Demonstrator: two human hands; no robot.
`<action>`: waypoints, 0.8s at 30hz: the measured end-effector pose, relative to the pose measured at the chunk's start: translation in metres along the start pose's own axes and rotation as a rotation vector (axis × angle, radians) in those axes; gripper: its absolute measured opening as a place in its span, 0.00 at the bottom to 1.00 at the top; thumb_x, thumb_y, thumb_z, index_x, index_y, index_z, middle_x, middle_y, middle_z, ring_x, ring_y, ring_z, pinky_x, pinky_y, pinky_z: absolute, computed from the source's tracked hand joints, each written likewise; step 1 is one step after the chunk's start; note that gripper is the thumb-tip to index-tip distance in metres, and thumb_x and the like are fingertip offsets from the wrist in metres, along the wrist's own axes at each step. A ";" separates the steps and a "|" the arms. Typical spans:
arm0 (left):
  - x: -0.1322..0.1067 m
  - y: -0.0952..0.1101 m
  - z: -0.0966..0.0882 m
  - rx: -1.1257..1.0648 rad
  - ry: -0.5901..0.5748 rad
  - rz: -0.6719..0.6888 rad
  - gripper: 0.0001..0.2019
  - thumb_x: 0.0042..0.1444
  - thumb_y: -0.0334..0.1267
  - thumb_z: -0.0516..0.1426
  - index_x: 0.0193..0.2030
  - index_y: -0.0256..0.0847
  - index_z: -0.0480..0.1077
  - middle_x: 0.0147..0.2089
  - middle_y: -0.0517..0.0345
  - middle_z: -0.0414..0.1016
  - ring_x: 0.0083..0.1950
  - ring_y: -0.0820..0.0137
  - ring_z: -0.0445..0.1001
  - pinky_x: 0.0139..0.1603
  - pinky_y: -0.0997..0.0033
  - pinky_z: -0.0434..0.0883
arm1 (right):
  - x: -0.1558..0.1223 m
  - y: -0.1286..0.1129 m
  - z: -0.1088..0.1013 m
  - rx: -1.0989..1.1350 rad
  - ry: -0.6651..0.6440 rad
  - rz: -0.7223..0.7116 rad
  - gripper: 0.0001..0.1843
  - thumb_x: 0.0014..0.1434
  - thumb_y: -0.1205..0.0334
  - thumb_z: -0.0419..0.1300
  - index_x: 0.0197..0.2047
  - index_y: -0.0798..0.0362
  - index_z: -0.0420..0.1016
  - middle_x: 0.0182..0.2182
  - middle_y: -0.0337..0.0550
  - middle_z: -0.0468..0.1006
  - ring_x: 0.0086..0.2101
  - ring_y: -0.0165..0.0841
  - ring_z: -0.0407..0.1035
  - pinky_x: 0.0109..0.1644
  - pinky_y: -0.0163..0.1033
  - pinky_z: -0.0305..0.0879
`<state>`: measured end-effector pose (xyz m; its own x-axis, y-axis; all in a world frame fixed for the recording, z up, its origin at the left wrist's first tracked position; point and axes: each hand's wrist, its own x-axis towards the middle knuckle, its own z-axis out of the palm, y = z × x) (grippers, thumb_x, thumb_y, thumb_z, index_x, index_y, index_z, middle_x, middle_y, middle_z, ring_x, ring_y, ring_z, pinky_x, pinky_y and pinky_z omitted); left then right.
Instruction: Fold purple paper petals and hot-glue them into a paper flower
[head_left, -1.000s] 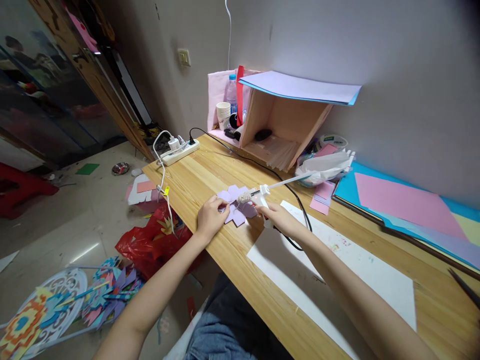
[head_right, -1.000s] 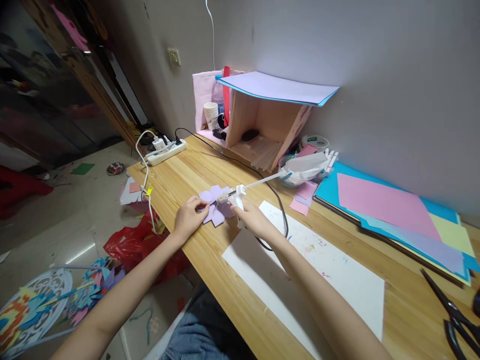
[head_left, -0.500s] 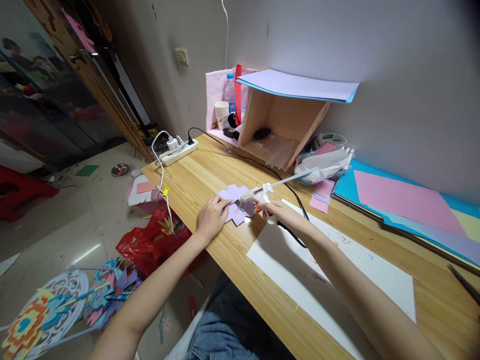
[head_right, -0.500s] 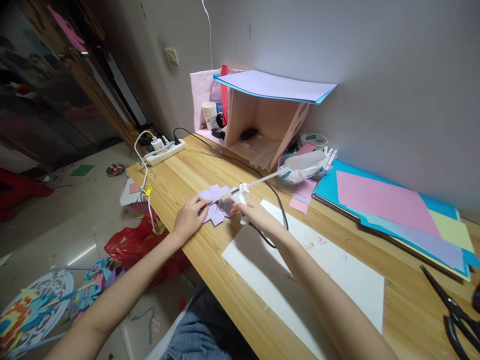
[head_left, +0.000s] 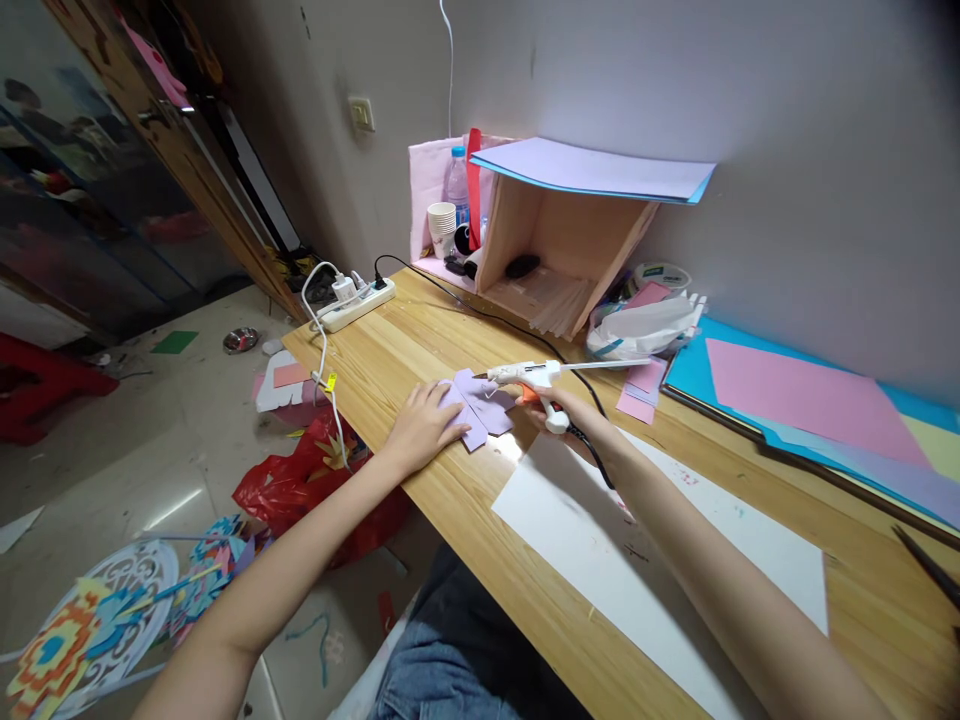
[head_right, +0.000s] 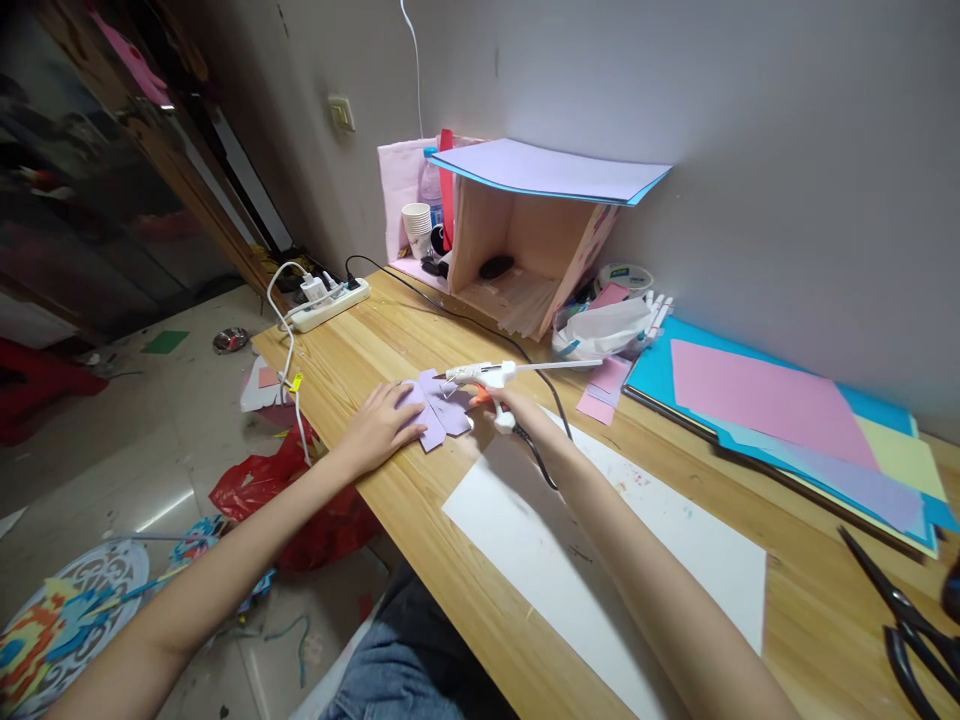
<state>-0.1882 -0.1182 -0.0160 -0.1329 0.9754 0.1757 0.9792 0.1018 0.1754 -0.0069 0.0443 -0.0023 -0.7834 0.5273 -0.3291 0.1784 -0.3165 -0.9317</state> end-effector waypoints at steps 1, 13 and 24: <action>-0.001 -0.002 0.000 -0.016 -0.009 -0.019 0.19 0.57 0.50 0.49 0.50 0.45 0.69 0.58 0.48 0.60 0.59 0.59 0.57 0.58 0.56 0.56 | 0.002 0.001 -0.002 0.076 -0.016 0.012 0.18 0.50 0.49 0.54 0.32 0.56 0.74 0.16 0.35 0.59 0.16 0.23 0.47 0.18 0.32 0.42; -0.008 0.058 -0.005 0.175 -0.031 -0.151 0.19 0.60 0.46 0.45 0.44 0.35 0.68 0.39 0.45 0.68 0.43 0.58 0.66 0.43 0.60 0.63 | -0.004 0.008 -0.009 0.348 -0.030 -0.128 0.16 0.52 0.49 0.54 0.34 0.54 0.70 0.19 0.33 0.56 0.18 0.25 0.46 0.20 0.32 0.46; 0.034 0.001 -0.008 0.012 0.006 -0.018 0.09 0.58 0.42 0.52 0.40 0.38 0.67 0.41 0.52 0.70 0.43 0.65 0.68 0.43 0.67 0.65 | 0.002 0.019 -0.013 0.497 -0.103 -0.137 0.14 0.54 0.53 0.55 0.35 0.56 0.72 0.19 0.33 0.54 0.19 0.23 0.45 0.20 0.30 0.47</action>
<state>-0.1934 -0.0868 -0.0023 -0.1512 0.9722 0.1787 0.9784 0.1214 0.1673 0.0022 0.0495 -0.0228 -0.8387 0.5177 -0.1688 -0.2146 -0.5993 -0.7712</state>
